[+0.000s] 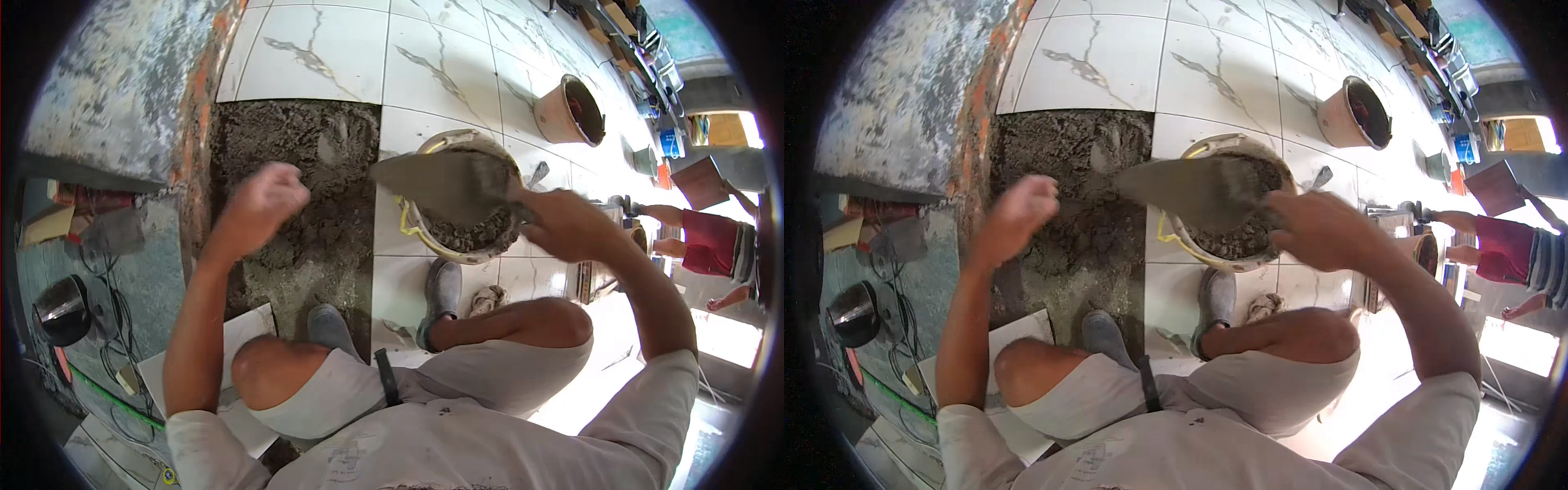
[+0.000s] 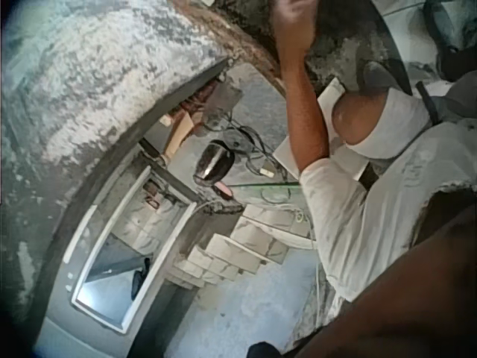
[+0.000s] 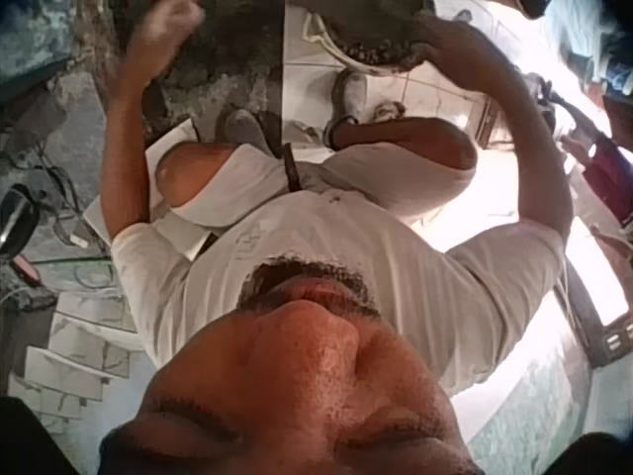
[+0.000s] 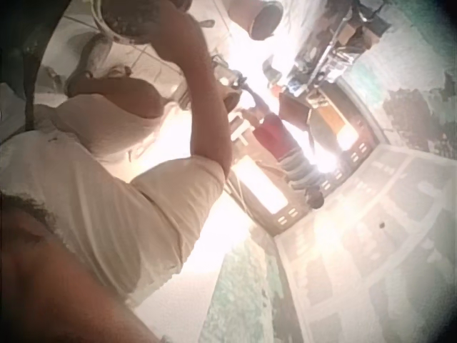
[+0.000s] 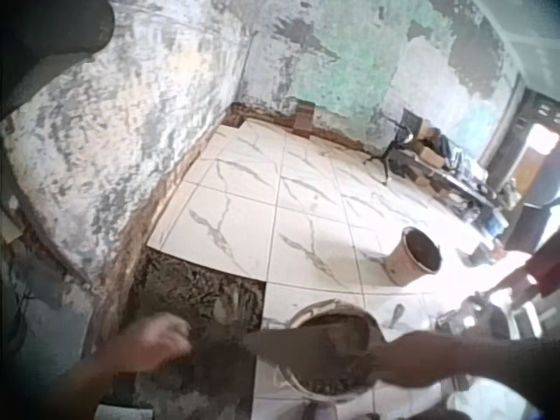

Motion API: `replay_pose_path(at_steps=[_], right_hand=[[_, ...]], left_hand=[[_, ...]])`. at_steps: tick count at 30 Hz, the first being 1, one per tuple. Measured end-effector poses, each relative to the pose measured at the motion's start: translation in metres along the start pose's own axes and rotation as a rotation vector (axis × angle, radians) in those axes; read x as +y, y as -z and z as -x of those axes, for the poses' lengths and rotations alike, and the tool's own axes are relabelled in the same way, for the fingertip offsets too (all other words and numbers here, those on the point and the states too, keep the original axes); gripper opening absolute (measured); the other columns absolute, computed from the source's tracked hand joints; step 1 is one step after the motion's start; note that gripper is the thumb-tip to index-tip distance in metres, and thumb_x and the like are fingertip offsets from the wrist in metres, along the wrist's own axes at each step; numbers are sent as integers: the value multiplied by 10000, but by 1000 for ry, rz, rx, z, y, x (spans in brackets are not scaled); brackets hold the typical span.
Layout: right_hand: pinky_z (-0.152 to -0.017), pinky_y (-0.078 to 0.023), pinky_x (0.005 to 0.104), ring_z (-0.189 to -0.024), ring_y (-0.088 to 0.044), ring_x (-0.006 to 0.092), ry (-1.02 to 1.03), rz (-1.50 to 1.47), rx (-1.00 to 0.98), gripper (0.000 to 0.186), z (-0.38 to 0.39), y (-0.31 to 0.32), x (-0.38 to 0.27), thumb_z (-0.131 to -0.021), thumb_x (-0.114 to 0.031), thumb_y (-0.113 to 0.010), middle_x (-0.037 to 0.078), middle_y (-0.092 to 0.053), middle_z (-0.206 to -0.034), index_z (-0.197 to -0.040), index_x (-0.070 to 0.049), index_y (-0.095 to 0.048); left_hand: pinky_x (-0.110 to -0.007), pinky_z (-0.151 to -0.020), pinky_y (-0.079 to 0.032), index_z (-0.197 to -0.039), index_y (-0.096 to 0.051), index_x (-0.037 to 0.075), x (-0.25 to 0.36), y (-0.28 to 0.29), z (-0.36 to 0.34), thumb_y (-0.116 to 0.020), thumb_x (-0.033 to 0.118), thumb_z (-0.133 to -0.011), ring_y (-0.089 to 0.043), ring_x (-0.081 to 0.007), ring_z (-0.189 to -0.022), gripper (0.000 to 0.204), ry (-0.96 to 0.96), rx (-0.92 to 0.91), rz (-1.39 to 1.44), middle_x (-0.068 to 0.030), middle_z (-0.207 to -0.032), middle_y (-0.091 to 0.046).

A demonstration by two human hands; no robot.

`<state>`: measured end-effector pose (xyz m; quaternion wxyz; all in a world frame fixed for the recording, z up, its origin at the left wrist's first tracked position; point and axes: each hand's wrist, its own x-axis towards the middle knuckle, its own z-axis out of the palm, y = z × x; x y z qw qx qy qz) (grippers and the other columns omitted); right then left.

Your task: The person scoops mortar from a bucket and spreads it onto the floor using a trowel, lays a floor tile onto the mortar, taps it with a rubber mallet, and lifts the tile to spread more mortar.

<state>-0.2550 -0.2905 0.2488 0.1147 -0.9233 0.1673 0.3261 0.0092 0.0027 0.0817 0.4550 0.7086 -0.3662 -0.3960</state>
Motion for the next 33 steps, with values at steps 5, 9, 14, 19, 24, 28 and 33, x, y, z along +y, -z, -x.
replay_pose_path(at_steps=[5,9,14,19,24,28,33], right_hand=[[-680,-511,461,-742,-656,332,-327,400,119,205,-2,-24,100,-820,-187,-575,137,-650,-768,-985,-66,-559],[-534,-541,349,-692,-684,209,-410,379,179,93,-95,-99,98,-811,-148,-571,92,-668,-780,-863,-83,-612],[-559,-540,381,-739,-683,238,-336,354,170,153,-100,-158,75,-782,-127,-608,71,-672,-848,-917,-57,-626],[-692,-545,422,-820,-673,334,-388,138,77,237,-25,-134,146,-796,-120,-557,195,-661,-803,-1006,-11,-570],[-723,-529,462,-816,-658,366,90,168,-160,165,-58,-183,161,-757,-159,-570,183,-667,-800,-809,-37,-669],[-687,-507,433,-850,-592,329,190,49,65,195,-56,-219,141,-740,-211,-581,142,-643,-758,-702,-33,-650],[-670,-493,440,-813,-575,337,315,-235,259,200,-44,-211,118,-714,-220,-568,137,-623,-766,-728,-30,-631]], left_hand=[[-361,-941,-442,-1320,-442,-26,-11,-124,-38,-717,466,-793,-534,-286,-1126,771,-2,-204,-153,-213,-1232,-540],[-323,-882,-431,-1308,-462,0,-29,-205,-88,-737,338,-817,-522,-171,-1057,655,296,-124,601,-106,-1145,-559],[-283,-714,-421,-1177,-553,73,-46,-235,-99,-707,202,-842,-496,-57,-814,390,336,77,1074,31,-910,-537],[-256,-674,-398,-1110,-560,68,-27,-244,-101,-690,128,-821,-477,-51,-766,323,260,27,1063,45,-872,-511],[-209,-566,-363,-916,-578,74,16,-275,-108,-660,98,-836,-433,-29,-630,117,149,-59,928,74,-723,-466],[-206,-608,-357,-1226,-509,68,35,-286,-109,-639,59,-828,-431,-18,-712,419,211,-73,961,70,-853,-490],[-204,-595,-366,-1239,-502,73,43,-290,-114,-638,41,-806,-447,-22,-701,455,215,-45,991,68,-839,-488]])
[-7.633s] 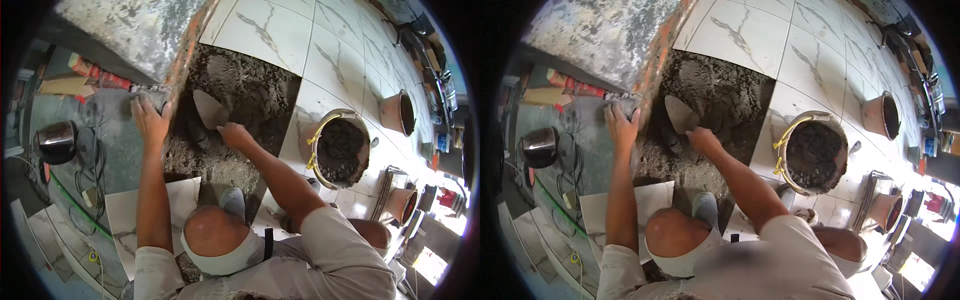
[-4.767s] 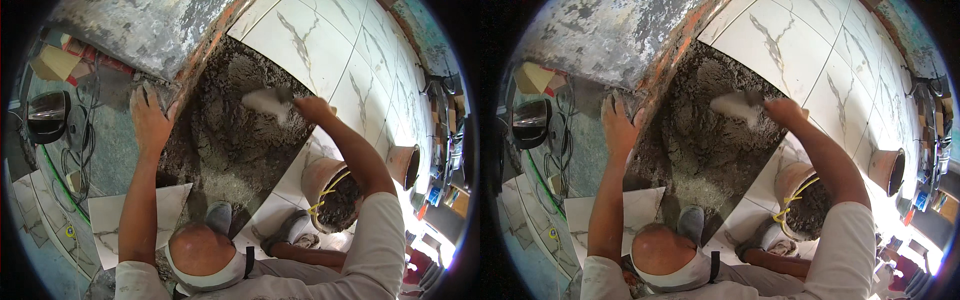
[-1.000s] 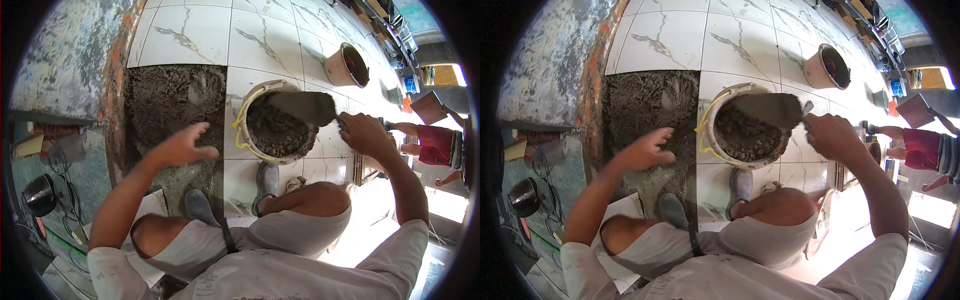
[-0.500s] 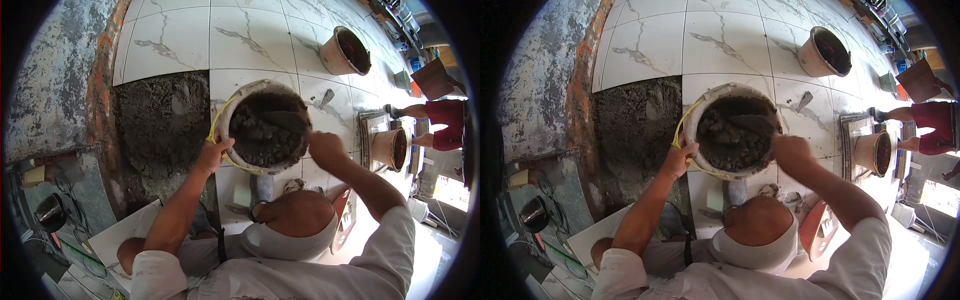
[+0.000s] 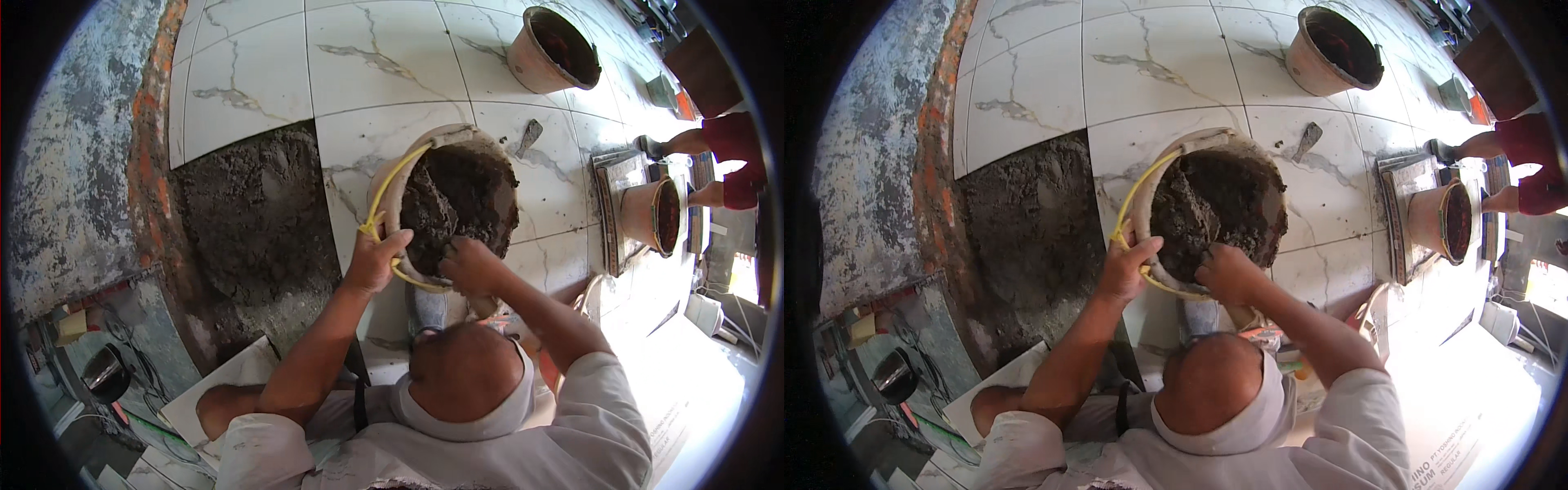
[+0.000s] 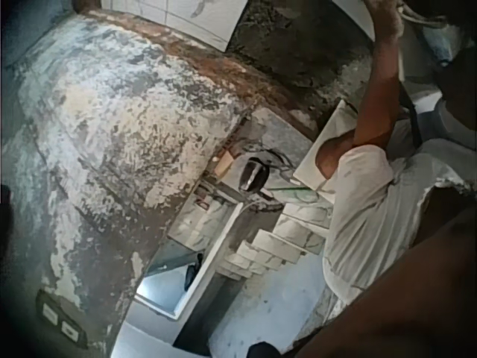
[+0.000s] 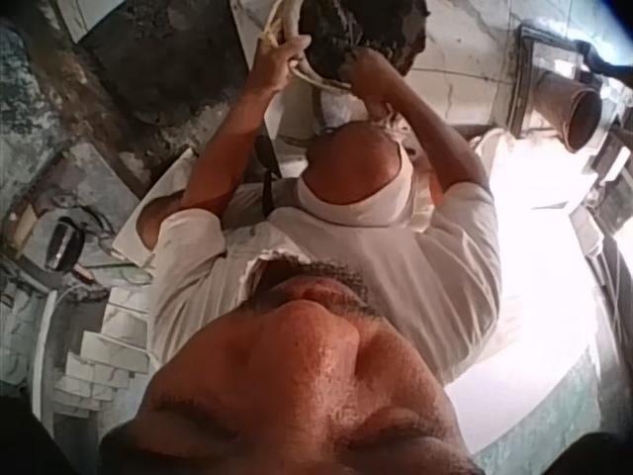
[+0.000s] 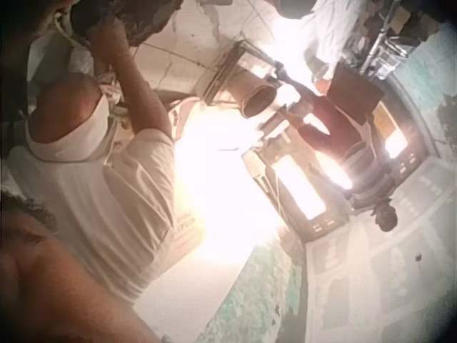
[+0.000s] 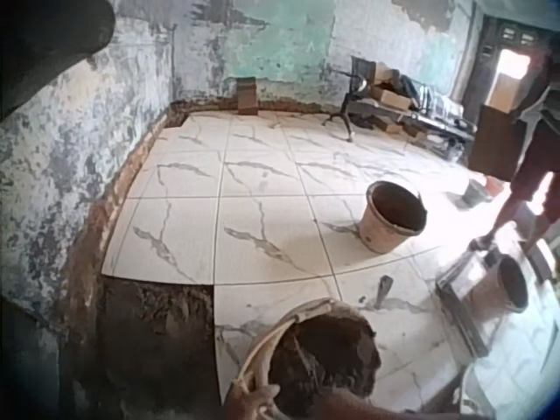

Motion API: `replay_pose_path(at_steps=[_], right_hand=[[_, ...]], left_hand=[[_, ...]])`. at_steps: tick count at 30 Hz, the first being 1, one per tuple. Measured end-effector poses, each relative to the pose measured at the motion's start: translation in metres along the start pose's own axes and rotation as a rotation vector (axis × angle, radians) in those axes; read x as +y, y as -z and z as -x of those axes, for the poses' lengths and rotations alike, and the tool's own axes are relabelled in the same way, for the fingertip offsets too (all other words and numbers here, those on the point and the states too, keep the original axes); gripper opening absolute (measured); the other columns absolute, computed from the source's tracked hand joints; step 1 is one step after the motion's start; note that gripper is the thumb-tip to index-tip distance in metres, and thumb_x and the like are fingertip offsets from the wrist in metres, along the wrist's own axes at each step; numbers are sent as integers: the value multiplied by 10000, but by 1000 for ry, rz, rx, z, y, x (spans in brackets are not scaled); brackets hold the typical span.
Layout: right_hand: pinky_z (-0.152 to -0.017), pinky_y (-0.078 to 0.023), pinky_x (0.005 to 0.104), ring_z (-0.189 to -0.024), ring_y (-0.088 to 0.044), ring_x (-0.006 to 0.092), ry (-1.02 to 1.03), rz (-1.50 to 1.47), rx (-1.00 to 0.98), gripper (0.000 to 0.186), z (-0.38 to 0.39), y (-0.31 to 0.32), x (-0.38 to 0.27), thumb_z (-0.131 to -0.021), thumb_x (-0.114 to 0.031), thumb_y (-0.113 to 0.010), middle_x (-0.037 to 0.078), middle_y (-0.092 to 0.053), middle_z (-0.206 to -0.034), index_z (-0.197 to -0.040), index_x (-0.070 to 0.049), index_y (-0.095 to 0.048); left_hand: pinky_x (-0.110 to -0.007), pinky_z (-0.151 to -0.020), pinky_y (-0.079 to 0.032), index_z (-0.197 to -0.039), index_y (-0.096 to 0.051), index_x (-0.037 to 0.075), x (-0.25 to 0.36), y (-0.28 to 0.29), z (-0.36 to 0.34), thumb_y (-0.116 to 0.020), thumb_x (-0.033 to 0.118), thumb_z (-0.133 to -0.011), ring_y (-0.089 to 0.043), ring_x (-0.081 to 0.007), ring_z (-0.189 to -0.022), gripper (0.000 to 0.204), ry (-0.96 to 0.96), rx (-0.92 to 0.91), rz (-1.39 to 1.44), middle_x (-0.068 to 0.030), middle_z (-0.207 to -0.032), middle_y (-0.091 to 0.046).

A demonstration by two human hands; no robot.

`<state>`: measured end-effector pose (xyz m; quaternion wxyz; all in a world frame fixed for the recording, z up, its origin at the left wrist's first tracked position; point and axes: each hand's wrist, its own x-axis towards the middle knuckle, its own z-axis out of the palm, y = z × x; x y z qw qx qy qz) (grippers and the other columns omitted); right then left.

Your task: The person scoops mortar from a bucket and spreads it onto the floor using a trowel, lays a floor tile onto the mortar, taps it with a rubber mallet, and lifts the tile to spread more mortar.

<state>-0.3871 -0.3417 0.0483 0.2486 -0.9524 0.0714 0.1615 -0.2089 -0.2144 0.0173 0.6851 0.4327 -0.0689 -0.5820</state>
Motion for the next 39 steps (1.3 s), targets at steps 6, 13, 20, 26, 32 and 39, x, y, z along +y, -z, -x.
replay_pose_path(at_steps=[6,13,20,26,32,39], right_hand=[[-654,-503,446,-767,-617,319,-539,-648,-47,215,4,24,-12,-726,-246,-633,152,-612,-735,-736,-33,-615],[-735,-502,468,-780,-652,364,-582,-266,171,490,38,53,51,-835,-435,-615,220,-644,-788,-961,38,-613],[-732,-529,410,-868,-611,220,-851,-1553,542,691,30,7,90,-917,-601,-446,131,-618,-1008,-1163,35,-561],[-687,-502,400,-795,-581,193,-968,-1394,731,669,43,9,114,-901,-622,-447,82,-614,-947,-1105,1,-581],[-721,-521,364,-827,-619,203,-1130,-1183,766,763,94,58,178,-862,-681,-454,118,-632,-976,-1128,20,-600],[-718,-518,405,-864,-647,281,-1009,-73,-112,472,105,122,185,-833,-525,-597,190,-652,-859,-994,-88,-672]], left_hand=[[-227,-631,-430,-1226,-505,66,5,14,-6,-632,30,-782,-520,-62,-743,463,68,1,27,34,-850,-514],[-249,-671,-442,-1212,-517,35,12,26,-6,-641,28,-769,-525,-69,-784,460,12,43,5,16,-904,-533],[-316,-855,-498,-1299,-449,10,21,28,-16,-603,2,-742,-586,-173,-960,578,-60,71,114,-77,-1073,-574],[-306,-848,-496,-1257,-479,39,5,13,-42,-595,23,-765,-587,-151,-949,506,21,25,152,-48,-1030,-573],[-239,-644,-417,-1035,-545,94,-53,-48,-110,-648,4,-762,-501,-71,-734,305,121,-82,226,42,-840,-502],[-257,-882,-398,-1260,-473,84,-66,-57,-152,-680,136,-824,-500,-78,-957,485,137,-321,-44,10,-1032,-525]])
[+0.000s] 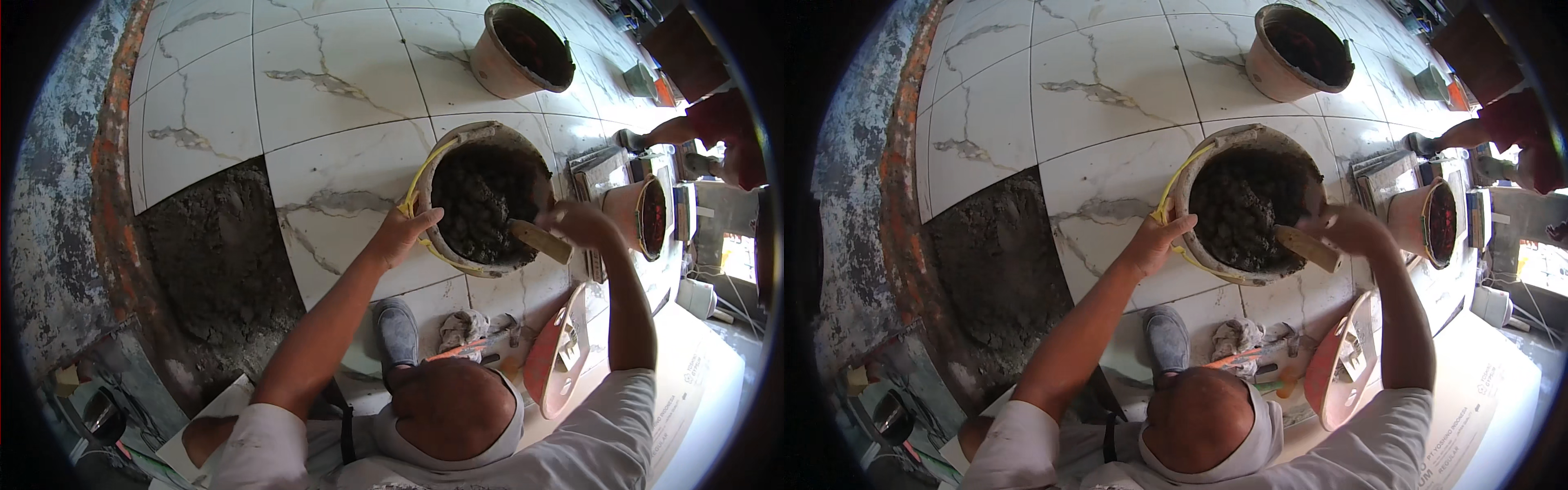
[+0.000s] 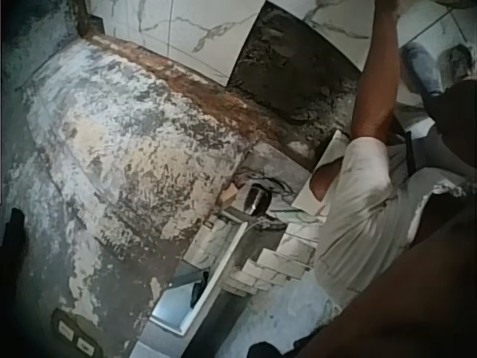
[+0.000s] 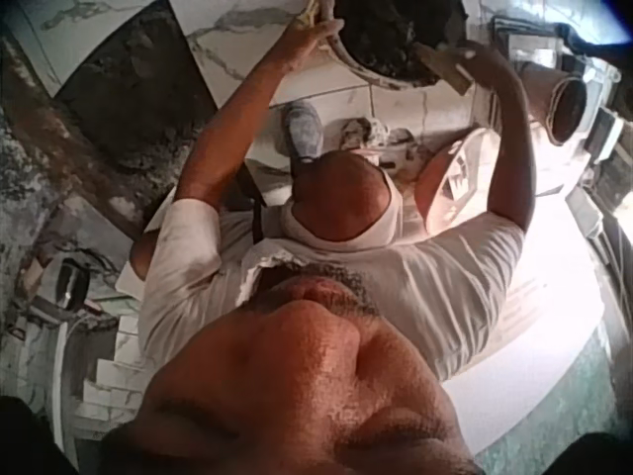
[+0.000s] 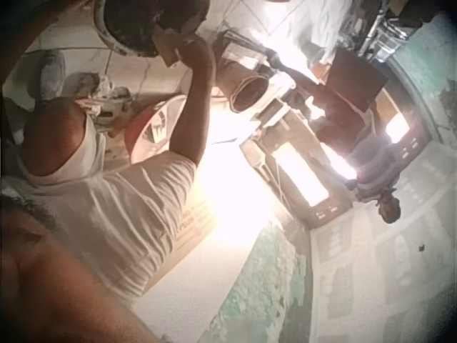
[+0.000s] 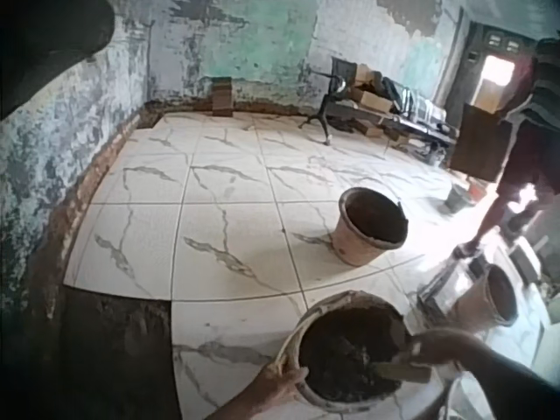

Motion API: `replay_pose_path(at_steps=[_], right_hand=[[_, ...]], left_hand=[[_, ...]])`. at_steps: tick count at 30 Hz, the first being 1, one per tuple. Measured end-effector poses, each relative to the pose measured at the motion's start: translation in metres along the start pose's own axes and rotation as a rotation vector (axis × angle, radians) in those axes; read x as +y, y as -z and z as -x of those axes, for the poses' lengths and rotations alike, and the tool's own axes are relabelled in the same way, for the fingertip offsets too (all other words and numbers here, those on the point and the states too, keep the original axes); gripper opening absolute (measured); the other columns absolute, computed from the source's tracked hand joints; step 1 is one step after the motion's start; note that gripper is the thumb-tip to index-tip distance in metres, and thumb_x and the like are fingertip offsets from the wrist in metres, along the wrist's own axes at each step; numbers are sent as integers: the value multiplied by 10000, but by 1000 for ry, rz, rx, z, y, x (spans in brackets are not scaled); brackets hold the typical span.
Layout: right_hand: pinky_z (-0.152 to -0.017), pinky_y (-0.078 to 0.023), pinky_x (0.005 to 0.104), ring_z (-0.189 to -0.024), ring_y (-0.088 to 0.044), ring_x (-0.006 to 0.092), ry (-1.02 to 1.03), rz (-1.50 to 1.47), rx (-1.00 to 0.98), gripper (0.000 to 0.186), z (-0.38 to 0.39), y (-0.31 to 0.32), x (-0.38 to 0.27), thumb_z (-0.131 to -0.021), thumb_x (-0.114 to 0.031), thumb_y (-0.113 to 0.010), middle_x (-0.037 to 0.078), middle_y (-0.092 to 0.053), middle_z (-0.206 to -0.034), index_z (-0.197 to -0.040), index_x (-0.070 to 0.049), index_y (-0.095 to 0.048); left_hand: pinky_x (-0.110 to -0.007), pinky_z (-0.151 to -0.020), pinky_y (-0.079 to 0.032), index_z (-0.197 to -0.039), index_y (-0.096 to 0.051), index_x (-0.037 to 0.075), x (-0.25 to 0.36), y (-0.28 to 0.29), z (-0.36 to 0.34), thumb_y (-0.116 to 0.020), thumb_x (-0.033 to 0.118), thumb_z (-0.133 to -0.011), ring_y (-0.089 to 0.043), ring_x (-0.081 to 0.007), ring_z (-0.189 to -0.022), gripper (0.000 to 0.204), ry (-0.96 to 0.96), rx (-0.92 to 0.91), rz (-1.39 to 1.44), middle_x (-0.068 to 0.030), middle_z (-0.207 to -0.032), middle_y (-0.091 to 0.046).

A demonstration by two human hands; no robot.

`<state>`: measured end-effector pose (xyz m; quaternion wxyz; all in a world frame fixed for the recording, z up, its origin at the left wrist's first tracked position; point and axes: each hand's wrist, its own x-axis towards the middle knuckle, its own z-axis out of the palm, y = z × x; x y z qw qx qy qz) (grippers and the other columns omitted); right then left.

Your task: The person scoops mortar from a bucket and spreads it onto the floor using a trowel, lays a floor tile onto the mortar, taps it with a rubber mallet, and lifts the tile to spread more mortar.

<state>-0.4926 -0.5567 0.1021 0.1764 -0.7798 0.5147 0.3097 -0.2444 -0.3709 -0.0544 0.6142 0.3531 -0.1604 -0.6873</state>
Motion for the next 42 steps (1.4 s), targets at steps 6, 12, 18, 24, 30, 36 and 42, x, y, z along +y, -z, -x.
replay_pose_path(at_steps=[6,12,18,24,30,36,42], right_hand=[[-688,-515,437,-839,-641,302,944,960,-131,198,-21,-41,-35,-779,-280,-631,143,-633,-748,-778,-92,-695],[-647,-497,436,-754,-617,293,331,8,-62,205,8,-49,-18,-741,-125,-626,156,-590,-847,-925,-37,-631],[-521,-460,349,-525,-564,172,158,-235,-15,352,44,-47,-15,-767,-136,-658,105,-589,-661,-1095,-22,-601],[-843,-494,425,-967,-625,343,302,186,167,442,59,-34,-24,-769,-219,-658,188,-647,-1012,-1183,-87,-578],[-742,-529,442,-864,-673,278,109,726,265,273,72,7,-20,-831,-297,-630,115,-673,-885,-1067,-159,-632],[-607,-545,406,-682,-686,251,86,843,577,191,22,-1,-34,-858,-293,-582,87,-673,-754,-980,-175,-669],[-616,-559,396,-739,-693,255,215,758,374,126,34,-30,-42,-846,-145,-543,106,-677,-823,-943,-127,-621]], left_hand=[[-350,-1046,-337,-1400,-338,6,46,66,78,-690,303,-853,-401,-224,-1291,715,36,-9,-488,-138,-1383,-427],[-433,-1079,-322,-1408,-371,26,166,154,270,-666,312,-873,-365,-290,-1339,674,330,188,-1020,-139,-1495,-316],[-432,-1082,-312,-1460,-272,51,218,159,417,-612,318,-907,-388,-297,-1323,702,309,557,-1056,-172,-1421,-416],[-348,-1059,-330,-1452,-267,2,195,164,473,-567,299,-922,-423,-259,-1297,678,114,676,-791,-190,-1417,-409],[-362,-1057,-326,-1450,-272,-3,194,152,477,-605,302,-884,-436,-277,-1286,724,221,687,-815,-197,-1395,-432],[-388,-1051,-352,-1434,-310,5,206,117,405,-624,234,-873,-440,-295,-1285,682,285,437,-877,-220,-1386,-444],[-376,-1047,-376,-1364,-399,-38,155,79,231,-655,286,-869,-467,-301,-1268,644,79,-26,-1025,-234,-1346,-485]])
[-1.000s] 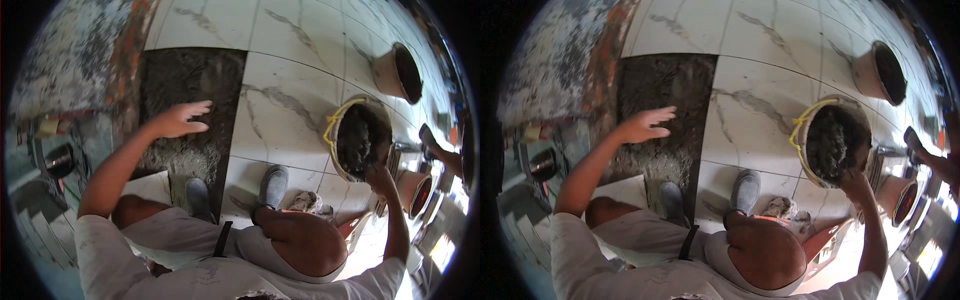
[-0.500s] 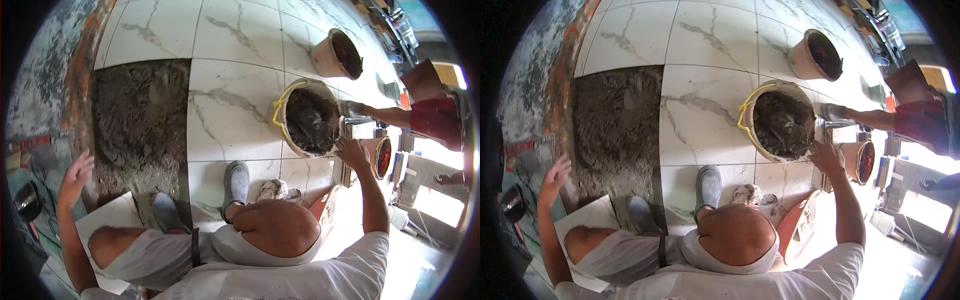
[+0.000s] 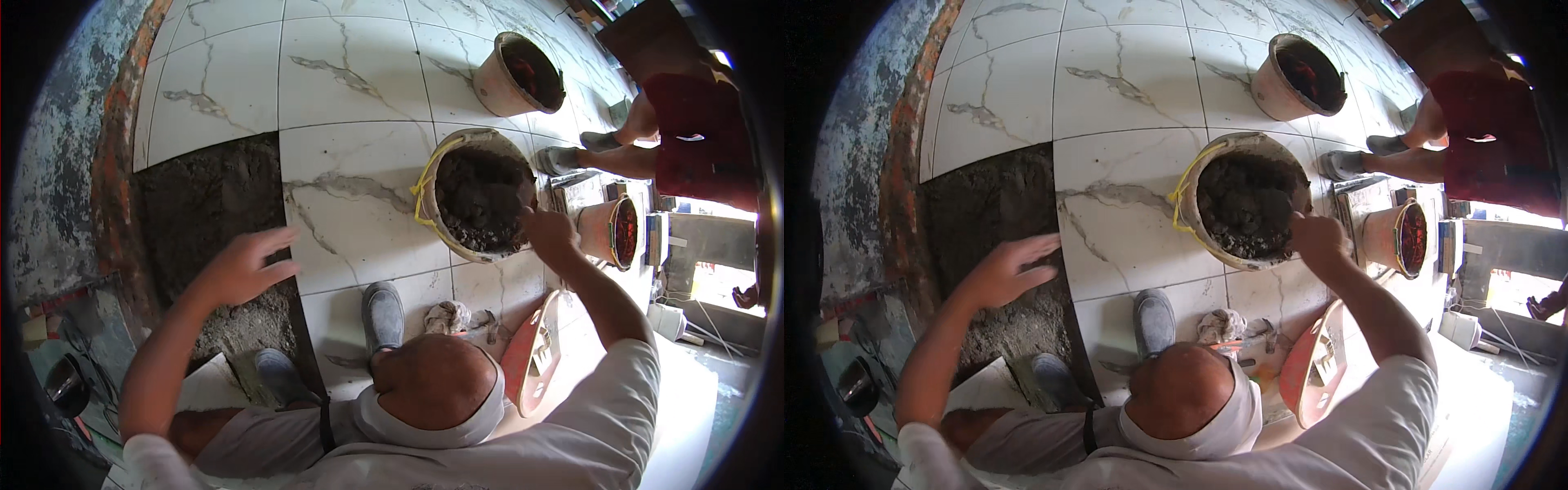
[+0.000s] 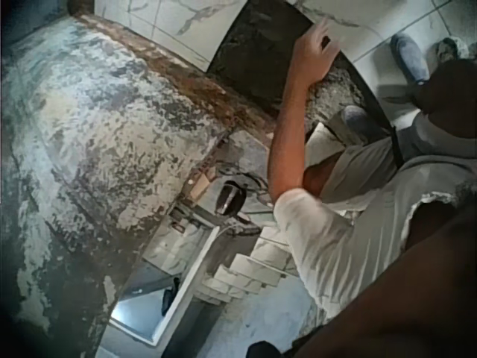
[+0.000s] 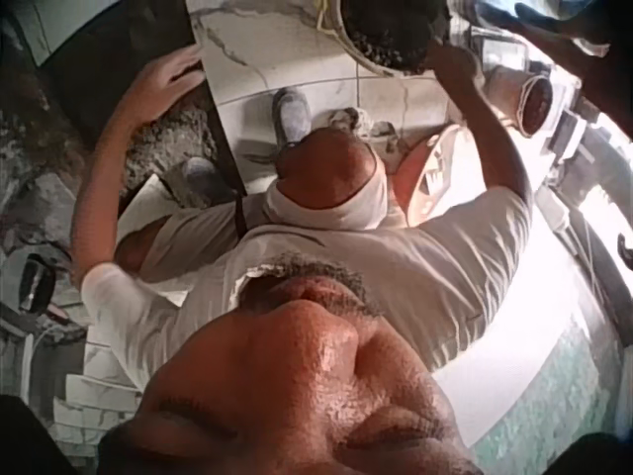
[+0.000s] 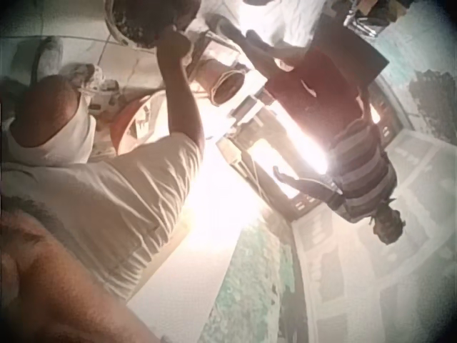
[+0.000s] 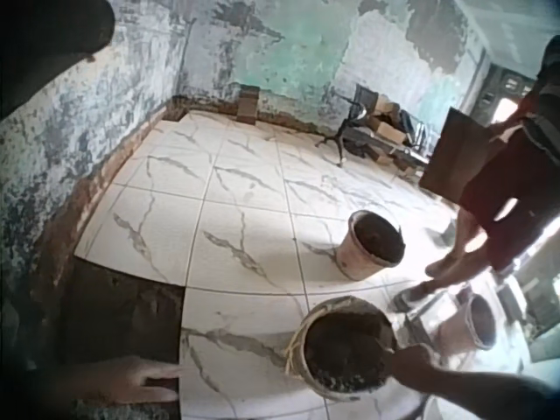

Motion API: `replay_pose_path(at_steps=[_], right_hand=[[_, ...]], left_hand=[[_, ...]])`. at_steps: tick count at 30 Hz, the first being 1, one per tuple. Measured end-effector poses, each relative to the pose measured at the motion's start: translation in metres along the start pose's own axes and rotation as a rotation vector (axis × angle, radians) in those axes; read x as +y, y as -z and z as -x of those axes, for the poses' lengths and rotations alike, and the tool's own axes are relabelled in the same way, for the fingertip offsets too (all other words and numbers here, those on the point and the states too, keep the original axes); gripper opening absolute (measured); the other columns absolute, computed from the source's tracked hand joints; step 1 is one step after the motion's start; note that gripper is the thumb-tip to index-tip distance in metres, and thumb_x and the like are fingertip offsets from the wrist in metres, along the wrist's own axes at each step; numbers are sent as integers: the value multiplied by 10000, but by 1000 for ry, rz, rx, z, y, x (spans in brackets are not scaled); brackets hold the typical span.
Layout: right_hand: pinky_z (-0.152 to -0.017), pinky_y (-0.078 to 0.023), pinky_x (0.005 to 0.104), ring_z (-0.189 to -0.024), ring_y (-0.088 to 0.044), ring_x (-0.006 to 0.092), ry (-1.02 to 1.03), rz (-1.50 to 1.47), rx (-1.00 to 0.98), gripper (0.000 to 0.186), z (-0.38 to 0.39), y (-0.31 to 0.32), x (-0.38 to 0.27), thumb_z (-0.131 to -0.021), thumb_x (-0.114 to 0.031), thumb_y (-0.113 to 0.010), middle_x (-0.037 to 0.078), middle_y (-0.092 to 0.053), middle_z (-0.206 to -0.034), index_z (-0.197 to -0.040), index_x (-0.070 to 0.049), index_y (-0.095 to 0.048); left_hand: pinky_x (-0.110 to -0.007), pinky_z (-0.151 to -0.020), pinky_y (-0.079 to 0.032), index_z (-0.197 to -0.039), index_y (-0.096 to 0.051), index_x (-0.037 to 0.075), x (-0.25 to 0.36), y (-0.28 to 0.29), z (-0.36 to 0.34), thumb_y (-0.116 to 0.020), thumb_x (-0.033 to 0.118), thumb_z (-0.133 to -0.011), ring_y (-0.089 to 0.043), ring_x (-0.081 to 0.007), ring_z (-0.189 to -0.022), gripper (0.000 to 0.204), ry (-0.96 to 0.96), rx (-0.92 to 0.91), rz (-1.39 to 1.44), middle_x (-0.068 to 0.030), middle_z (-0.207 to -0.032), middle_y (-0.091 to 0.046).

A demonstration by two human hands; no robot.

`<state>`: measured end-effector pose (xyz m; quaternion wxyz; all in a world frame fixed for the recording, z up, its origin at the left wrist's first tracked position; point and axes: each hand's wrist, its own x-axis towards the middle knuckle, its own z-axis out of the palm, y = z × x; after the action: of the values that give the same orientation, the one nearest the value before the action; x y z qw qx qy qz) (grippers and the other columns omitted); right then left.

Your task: The person scoops mortar from a bucket and spreads it onto the floor using a trowel, lays a floor tile onto the mortar, taps it with a rubber mallet, and lifts the tile to spread more mortar.

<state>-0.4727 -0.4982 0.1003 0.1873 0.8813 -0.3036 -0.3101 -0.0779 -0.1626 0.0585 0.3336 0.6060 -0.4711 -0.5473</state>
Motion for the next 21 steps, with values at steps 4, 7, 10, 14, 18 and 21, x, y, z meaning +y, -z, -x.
replay_pose_path(at_steps=[4,7,10,14,18,21], right_hand=[[-631,-560,406,-770,-695,262,-122,3,-97,141,6,12,30,-868,-152,-515,107,-677,-803,-967,-134,-613],[-632,-552,427,-774,-692,297,-74,-137,6,152,-6,11,15,-882,-126,-480,128,-678,-801,-962,-109,-608],[-659,-544,445,-778,-681,331,-37,-256,-142,158,-12,7,-15,-878,-109,-461,166,-673,-814,-948,-82,-600],[-710,-527,482,-810,-661,379,-68,-480,-223,152,-4,11,-29,-853,-104,-469,203,-659,-813,-946,-39,-569],[-724,-505,513,-823,-643,416,-53,-635,-207,161,-2,15,-34,-820,-95,-496,217,-650,-809,-962,-31,-536],[-719,-498,517,-815,-633,428,-77,-691,-207,163,6,16,-40,-799,-101,-524,228,-642,-798,-950,-39,-527]], left_hand=[[-356,-1044,-368,-1335,-404,-92,25,-64,-152,-584,404,-896,-461,-320,-1270,686,-109,163,131,-268,-1345,-467],[-330,-1042,-364,-1375,-384,-42,38,-121,-244,-508,314,-965,-475,-232,-1235,556,-47,317,163,-192,-1338,-490],[-313,-1013,-382,-1344,-435,-37,26,-143,-274,-491,315,-966,-516,-232,-1191,520,-91,339,459,-192,-1278,-546],[-298,-980,-397,-1329,-466,-24,18,-159,-270,-460,260,-973,-549,-212,-1142,455,-147,402,596,-187,-1231,-589],[-318,-993,-391,-1334,-448,-39,28,-170,-257,-468,248,-969,-548,-260,-1160,465,-181,494,469,-208,-1235,-582],[-335,-991,-395,-1342,-434,-40,31,-171,-249,-465,258,-969,-538,-310,-1178,479,-153,514,394,-234,-1232,-574]])
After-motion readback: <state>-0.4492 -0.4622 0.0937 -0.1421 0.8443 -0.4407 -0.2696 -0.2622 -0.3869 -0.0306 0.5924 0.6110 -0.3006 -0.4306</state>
